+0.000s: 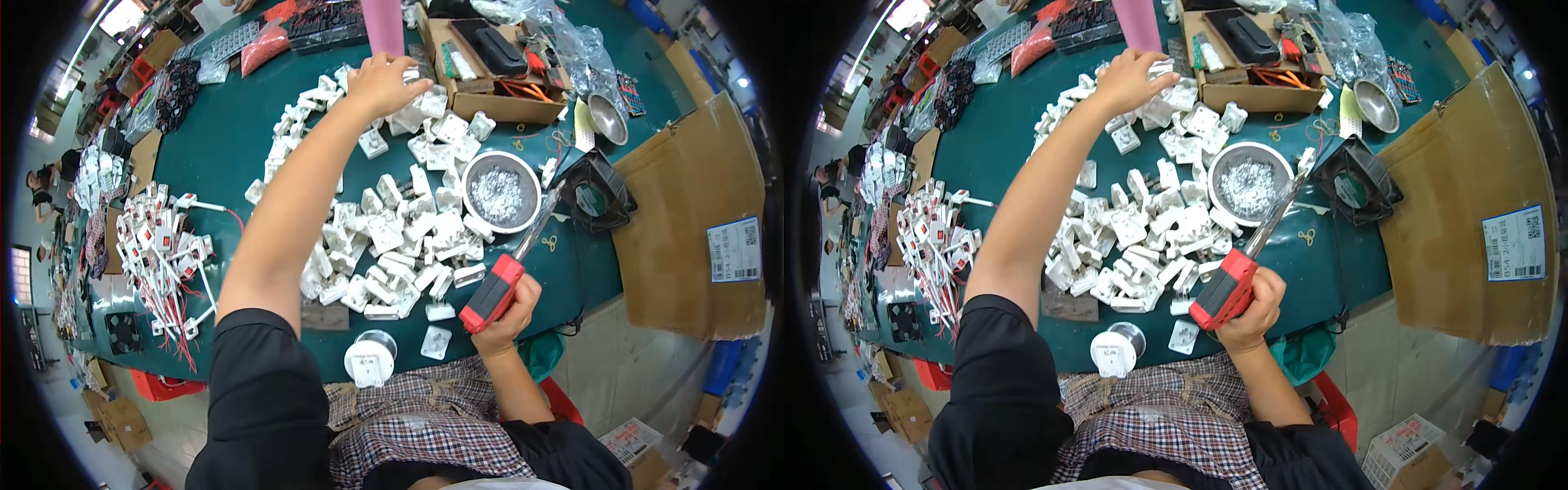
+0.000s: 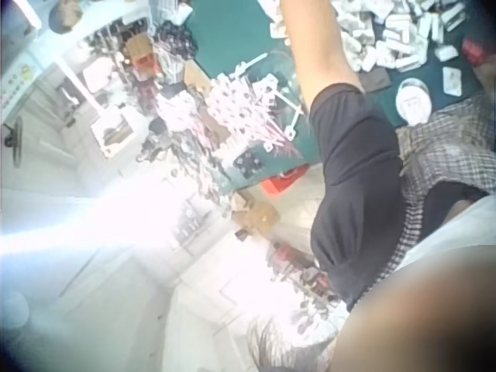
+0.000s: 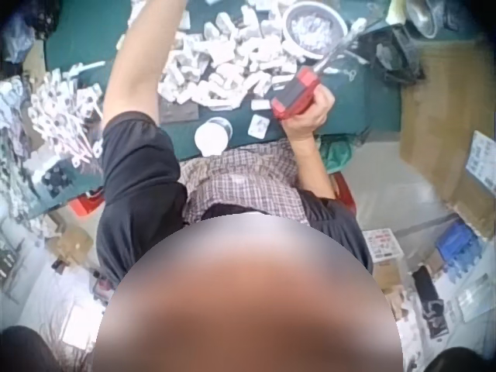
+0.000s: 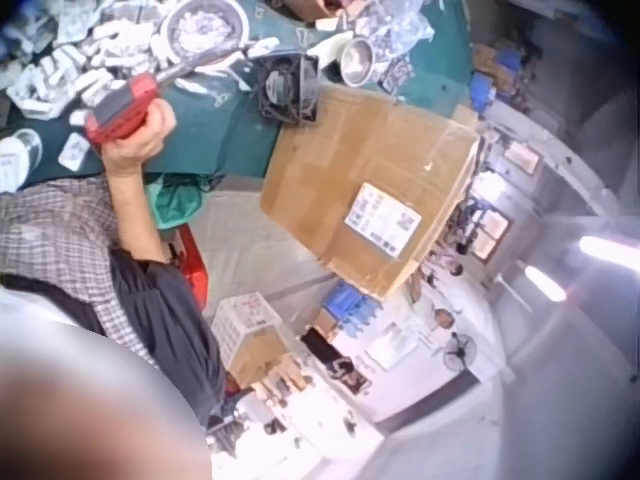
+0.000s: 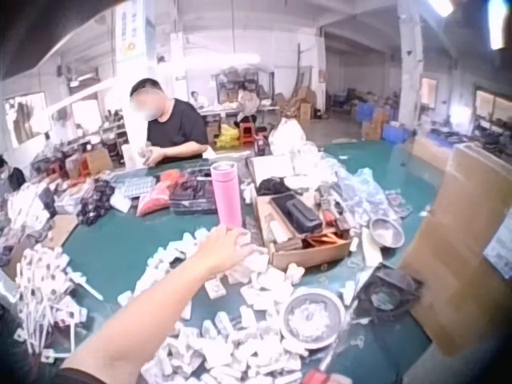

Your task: Soldering wires to small electrical components at a workbench.

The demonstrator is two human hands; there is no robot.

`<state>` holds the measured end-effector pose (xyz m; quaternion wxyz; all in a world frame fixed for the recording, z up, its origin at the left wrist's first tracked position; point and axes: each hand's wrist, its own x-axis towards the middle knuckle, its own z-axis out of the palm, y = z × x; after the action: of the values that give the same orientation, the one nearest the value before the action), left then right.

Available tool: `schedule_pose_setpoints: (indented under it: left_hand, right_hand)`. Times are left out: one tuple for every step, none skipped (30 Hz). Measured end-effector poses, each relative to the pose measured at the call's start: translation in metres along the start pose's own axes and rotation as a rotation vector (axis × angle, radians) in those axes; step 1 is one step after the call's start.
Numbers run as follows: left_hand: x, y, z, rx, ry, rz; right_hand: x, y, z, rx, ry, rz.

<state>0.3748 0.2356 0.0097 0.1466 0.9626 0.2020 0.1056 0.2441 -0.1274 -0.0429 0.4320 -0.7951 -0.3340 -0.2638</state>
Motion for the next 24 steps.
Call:
schedule_pose_setpoints:
  left_hand:
    - [0.005,-0.002,0.008,-0.001,0.008,0.008]
    - [0.006,0.001,0.015,0.024,0.03,0.008]
    - [0.007,0.003,0.021,0.051,0.053,0.005]
    - [0.006,0.004,0.027,0.051,-0.003,-0.053]
    - [0.006,0.008,0.027,0.05,-0.007,-0.046]
    - [0.005,0.009,0.025,0.056,-0.098,-0.054]
    - [0.004,0.009,0.022,0.064,-0.19,-0.065]
    - [-0.003,0.002,0.015,0.012,-0.191,-0.01]
    - [-0.009,0.001,0.008,0.013,-0.2,-0.012]
    - [-0.016,0.0,0.001,-0.004,-0.288,0.029]
    - [-0.026,0.001,-0.006,-0.019,-0.376,0.068]
    - [-0.04,0.002,-0.01,-0.015,-0.37,0.122]
    - [-0.051,-0.001,-0.011,-0.022,-0.365,0.17]
    - [-0.062,-0.002,-0.017,-0.03,-0.413,0.196]
    - [-0.073,-0.002,-0.023,-0.038,-0.46,0.223]
    - [-0.084,-0.004,-0.027,-0.052,-0.481,0.258]
    - [-0.091,-0.001,-0.033,-0.054,-0.476,0.26]
    - [-0.097,0.004,-0.044,-0.077,-0.544,0.235]
    - [-0.102,0.007,-0.05,-0.101,-0.611,0.21]
    - [-0.108,0.008,-0.05,-0.04,-0.531,0.245]
    - [-0.106,0.011,-0.05,-0.043,-0.518,0.246]
    - [-0.101,0.019,-0.046,0.036,-0.342,0.339]
    - [-0.096,0.029,-0.042,0.113,-0.168,0.431]
    - [-0.089,0.042,-0.042,0.094,-0.176,0.464]
  right_hand:
    - [-0.001,0.0,0.0,0.002,-0.015,0.01]
    - [-0.001,0.0,-0.002,-0.008,-0.029,0.022]
    - [-0.001,0.0,-0.002,-0.014,-0.021,0.021]
    - [0.0,-0.001,-0.002,0.007,-0.028,0.025]
    - [-0.001,0.0,-0.003,0.025,-0.039,0.035]
    - [-0.002,0.001,-0.002,0.015,-0.04,0.039]
    - [-0.001,0.002,-0.001,0.014,-0.04,0.043]
    - [0.0,0.001,-0.001,0.028,-0.038,0.038]
    - [0.002,0.001,-0.001,0.034,-0.036,0.038]
    - [0.003,0.001,-0.001,0.036,-0.041,0.046]
    - [0.002,0.002,0.0,0.03,-0.04,0.051]
    - [0.002,0.003,0.0,0.022,-0.039,0.055]
    - [0.003,0.003,0.0,0.024,-0.042,0.06]
    - [0.004,0.003,0.0,0.035,-0.035,0.052]
    - [0.005,0.003,-0.001,0.046,-0.026,0.043]
    - [0.004,0.003,-0.001,0.049,-0.025,0.041]
    - [0.002,0.004,0.0,0.042,-0.019,0.044]
    - [0.002,0.004,0.001,0.039,-0.011,0.046]
    - [0.002,0.004,0.001,0.04,-0.007,0.039]
    - [0.003,0.003,0.0,0.042,-0.014,0.036]
    - [0.003,0.002,-0.001,0.041,-0.02,0.034]
    - [0.0,0.004,0.001,0.035,-0.011,0.051]
    - [0.0,0.003,-0.001,0.028,-0.007,0.042]
    - [0.001,0.0,0.0,0.054,-0.012,0.052]
